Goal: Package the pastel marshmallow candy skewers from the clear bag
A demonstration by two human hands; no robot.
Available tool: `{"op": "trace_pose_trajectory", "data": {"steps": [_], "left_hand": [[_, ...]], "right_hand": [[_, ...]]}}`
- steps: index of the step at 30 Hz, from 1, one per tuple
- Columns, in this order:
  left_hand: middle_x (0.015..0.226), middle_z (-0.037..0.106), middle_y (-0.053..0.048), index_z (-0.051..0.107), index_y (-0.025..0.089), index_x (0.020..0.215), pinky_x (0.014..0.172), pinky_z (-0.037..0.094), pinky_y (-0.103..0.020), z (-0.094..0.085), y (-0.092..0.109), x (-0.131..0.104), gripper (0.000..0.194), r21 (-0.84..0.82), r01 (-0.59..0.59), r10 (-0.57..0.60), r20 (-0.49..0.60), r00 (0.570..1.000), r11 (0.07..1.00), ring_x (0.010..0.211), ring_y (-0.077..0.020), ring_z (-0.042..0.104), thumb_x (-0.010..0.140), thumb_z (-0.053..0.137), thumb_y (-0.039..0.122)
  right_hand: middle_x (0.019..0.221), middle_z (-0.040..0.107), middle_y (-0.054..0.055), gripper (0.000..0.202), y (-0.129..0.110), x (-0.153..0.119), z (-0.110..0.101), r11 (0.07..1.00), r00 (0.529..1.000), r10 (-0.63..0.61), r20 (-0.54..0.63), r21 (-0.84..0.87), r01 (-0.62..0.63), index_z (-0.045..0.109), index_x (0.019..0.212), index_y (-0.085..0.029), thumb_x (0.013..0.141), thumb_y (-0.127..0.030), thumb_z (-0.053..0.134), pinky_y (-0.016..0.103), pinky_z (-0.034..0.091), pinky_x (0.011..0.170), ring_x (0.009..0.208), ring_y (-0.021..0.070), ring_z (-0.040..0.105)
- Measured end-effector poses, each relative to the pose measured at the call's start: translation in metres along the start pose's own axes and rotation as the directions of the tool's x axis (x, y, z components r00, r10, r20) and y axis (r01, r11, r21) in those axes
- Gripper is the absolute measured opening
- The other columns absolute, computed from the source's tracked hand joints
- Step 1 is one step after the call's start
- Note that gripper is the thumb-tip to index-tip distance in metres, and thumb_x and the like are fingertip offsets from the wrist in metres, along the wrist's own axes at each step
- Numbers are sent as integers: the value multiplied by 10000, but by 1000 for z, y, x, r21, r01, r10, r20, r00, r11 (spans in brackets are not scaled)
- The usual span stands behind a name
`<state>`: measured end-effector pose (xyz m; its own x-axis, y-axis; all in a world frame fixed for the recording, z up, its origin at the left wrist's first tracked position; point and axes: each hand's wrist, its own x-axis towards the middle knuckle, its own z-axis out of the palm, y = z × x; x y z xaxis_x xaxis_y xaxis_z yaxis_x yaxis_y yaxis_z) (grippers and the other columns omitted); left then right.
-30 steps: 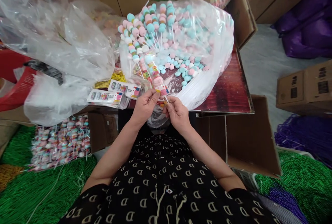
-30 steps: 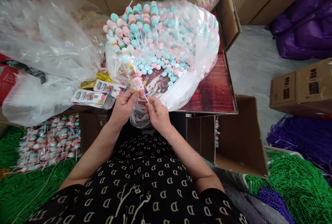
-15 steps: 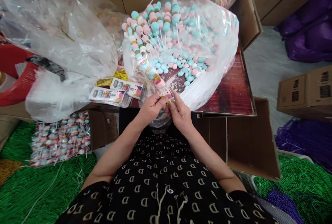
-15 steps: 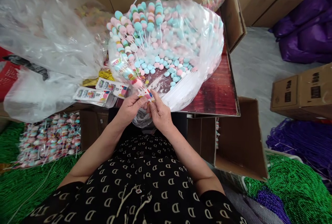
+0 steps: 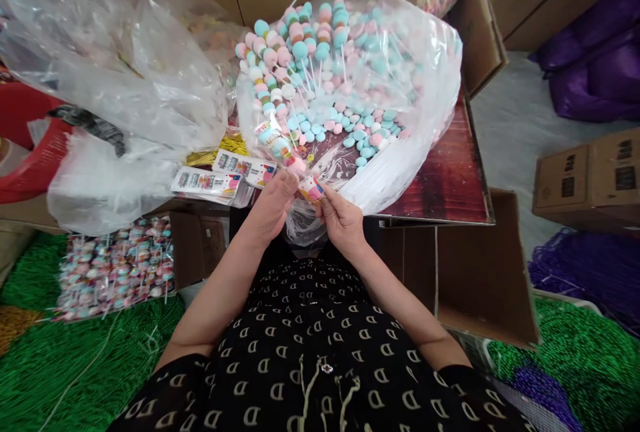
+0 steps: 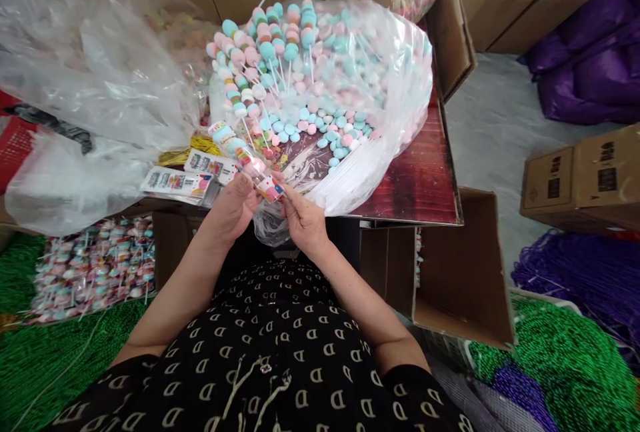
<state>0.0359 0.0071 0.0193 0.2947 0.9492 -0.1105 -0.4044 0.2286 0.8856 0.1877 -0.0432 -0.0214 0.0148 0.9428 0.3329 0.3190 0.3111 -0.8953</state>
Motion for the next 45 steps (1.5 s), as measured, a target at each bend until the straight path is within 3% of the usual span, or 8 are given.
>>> {"op": "trace_pose_trajectory", "data": {"steps": [13,20,26,30,33,36,41,45], "left_hand": [[566,532,32,721,161,981,451,425,-233,21,-3,-4,296,-99,138,-144,-57,988,985,668,-177,645,861,802,420],[533,493,35,645,173,712,728,586,-301,18,1,-14,343,-89,174,-163,114,980,981,615,-142,634,865,800,438],[490,351,95,542,194,675,568,566,-312,31,-7,-27,487,-101,481,-335,594,731,871,407,-90,441,845,783,581],[531,364,92,522,210,723,606,568,-330,19,-8,-24,514,118,284,-308,362,880,952,438,-95,422,854,723,664],[789,652,-32,636,203,994,798,578,-395,6,-5,-20,491,547,-1,-39,63,997,837,701,-196,645,917,614,688],[1050,722,-112,626,202,1191,918,544,-416,-8,0,-19,535,723,-106,145,8,989,683,954,-262,703,973,517,678],[564,479,57,616,204,985,608,507,-305,-26,14,-23,504,347,26,-102,202,974,938,471,-132,448,944,562,704],[584,525,33,620,216,796,581,383,-249,-34,22,-26,276,444,-65,129,-116,985,894,551,-136,467,898,751,437]], "right_hand": [[747,745,32,331,-4,-6,4,998,994,60,91,-5,-60,751,1138,-202,1073,-357,467,280,580,639,613,151,673],[1010,816,53,360,-22,23,-46,945,973,202,109,240,-223,775,1175,-253,965,-522,662,366,625,874,941,200,761],[1014,803,77,621,-40,41,-36,606,832,207,514,600,-522,706,1276,-244,807,-646,779,431,652,875,1049,276,764],[871,771,16,497,-38,39,-8,615,881,329,340,630,-473,709,1167,-264,786,-560,829,391,655,802,856,226,759],[878,766,-6,372,-32,39,11,741,928,371,38,590,-321,711,1041,-270,786,-503,848,364,638,854,816,184,730],[963,785,2,344,-31,46,17,808,952,306,24,523,-273,714,1026,-267,793,-475,857,378,617,954,915,187,735],[984,777,7,387,-39,66,15,839,937,201,287,442,-316,723,1040,-271,757,-472,894,381,630,910,948,197,732],[935,765,9,385,-38,79,36,906,964,195,182,343,-248,709,990,-258,790,-558,844,352,630,831,847,177,712]]}}
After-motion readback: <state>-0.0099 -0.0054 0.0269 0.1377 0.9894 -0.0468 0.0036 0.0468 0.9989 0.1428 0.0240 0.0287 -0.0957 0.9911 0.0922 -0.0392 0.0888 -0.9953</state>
